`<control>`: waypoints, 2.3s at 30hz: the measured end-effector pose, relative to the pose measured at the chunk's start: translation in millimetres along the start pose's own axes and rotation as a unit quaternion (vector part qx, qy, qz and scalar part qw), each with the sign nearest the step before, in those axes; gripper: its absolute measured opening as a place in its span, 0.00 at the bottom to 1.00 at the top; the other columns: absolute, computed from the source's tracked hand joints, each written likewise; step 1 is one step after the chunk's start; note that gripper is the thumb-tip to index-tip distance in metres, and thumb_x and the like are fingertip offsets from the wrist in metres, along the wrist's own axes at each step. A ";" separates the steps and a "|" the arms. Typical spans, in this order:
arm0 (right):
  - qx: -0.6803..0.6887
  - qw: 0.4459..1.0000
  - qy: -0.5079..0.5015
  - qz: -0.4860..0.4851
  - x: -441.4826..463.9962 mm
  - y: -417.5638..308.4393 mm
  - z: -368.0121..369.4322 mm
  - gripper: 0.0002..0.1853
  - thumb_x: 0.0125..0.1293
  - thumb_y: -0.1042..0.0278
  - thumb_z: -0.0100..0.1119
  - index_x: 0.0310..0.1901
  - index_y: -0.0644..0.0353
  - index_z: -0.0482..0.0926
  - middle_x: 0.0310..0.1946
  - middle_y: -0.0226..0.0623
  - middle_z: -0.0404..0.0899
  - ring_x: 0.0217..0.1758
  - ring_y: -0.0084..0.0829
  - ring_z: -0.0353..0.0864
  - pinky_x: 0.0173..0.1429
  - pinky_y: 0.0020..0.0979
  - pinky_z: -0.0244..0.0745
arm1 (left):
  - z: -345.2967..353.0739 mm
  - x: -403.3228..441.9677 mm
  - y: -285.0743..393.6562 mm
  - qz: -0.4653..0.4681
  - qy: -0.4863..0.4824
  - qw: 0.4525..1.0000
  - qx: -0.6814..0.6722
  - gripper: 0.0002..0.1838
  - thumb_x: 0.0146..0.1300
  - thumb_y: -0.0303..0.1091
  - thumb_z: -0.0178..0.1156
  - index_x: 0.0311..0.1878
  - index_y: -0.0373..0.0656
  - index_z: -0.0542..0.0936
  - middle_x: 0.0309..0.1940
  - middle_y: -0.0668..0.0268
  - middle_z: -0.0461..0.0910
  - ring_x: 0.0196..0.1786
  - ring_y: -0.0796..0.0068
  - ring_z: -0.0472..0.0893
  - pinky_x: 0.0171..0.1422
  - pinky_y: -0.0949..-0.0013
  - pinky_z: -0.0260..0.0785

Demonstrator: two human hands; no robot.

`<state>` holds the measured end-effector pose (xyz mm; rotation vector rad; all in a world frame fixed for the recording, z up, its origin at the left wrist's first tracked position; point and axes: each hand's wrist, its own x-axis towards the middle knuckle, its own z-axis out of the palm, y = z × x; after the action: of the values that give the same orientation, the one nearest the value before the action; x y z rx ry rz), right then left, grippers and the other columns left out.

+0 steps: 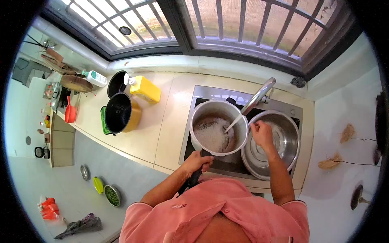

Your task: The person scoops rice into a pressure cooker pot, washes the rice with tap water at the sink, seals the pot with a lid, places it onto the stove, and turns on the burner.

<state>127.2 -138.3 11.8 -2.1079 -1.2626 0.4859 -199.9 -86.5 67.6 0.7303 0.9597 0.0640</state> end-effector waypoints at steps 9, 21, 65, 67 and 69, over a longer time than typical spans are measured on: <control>0.065 0.997 -0.025 0.033 -22.2 -2.8 32.8 0.18 0.67 0.58 0.65 0.29 0.67 0.78 0.23 0.53 0.81 0.28 0.55 0.82 0.34 0.48 0.74 | -5.8 16.9 8.6 0.003 0.009 0.999 0.031 0.10 0.69 0.31 0.63 0.32 0.37 0.75 0.18 0.69 0.69 0.17 0.79 0.67 0.21 0.72 0.58; 0.076 0.996 -0.026 0.042 -19.6 0.4 38.4 0.14 0.66 0.62 0.67 0.32 0.66 0.77 0.23 0.51 0.81 0.25 0.52 0.81 0.32 0.45 0.74 | -9.5 29.7 14.0 -0.024 0.011 0.999 0.025 0.10 0.69 0.31 0.63 0.34 0.38 0.75 0.19 0.68 0.71 0.17 0.78 0.66 0.23 0.69 0.59; 0.015 0.992 -0.095 0.083 -31.8 18.9 69.7 0.16 0.62 0.60 0.66 0.34 0.69 0.81 0.31 0.55 0.84 0.37 0.57 0.84 0.44 0.50 0.78 | -21.2 34.7 -8.0 -0.036 0.049 0.994 0.090 0.10 0.65 0.28 0.65 0.30 0.36 0.76 0.20 0.66 0.73 0.17 0.77 0.67 0.21 0.69 0.57; 0.024 0.994 -0.060 0.083 -40.6 6.4 65.2 0.15 0.61 0.61 0.66 0.32 0.69 0.81 0.28 0.55 0.83 0.34 0.55 0.84 0.41 0.49 0.77 | -27.7 25.0 -13.6 -0.001 0.025 0.996 0.081 0.10 0.65 0.29 0.65 0.30 0.36 0.76 0.20 0.66 0.73 0.16 0.77 0.66 0.20 0.68 0.57; 0.043 0.995 -0.036 0.079 -55.8 -10.4 57.6 0.15 0.61 0.62 0.67 0.32 0.68 0.81 0.27 0.54 0.83 0.32 0.54 0.84 0.39 0.48 0.77 | -31.4 6.0 -14.0 0.011 0.013 0.996 0.087 0.10 0.65 0.29 0.65 0.30 0.37 0.76 0.20 0.66 0.73 0.16 0.77 0.67 0.20 0.68 0.58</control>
<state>59.8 -165.2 -23.9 -2.1430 -1.0972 0.6781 -224.0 -78.2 43.7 0.9026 0.9900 0.0079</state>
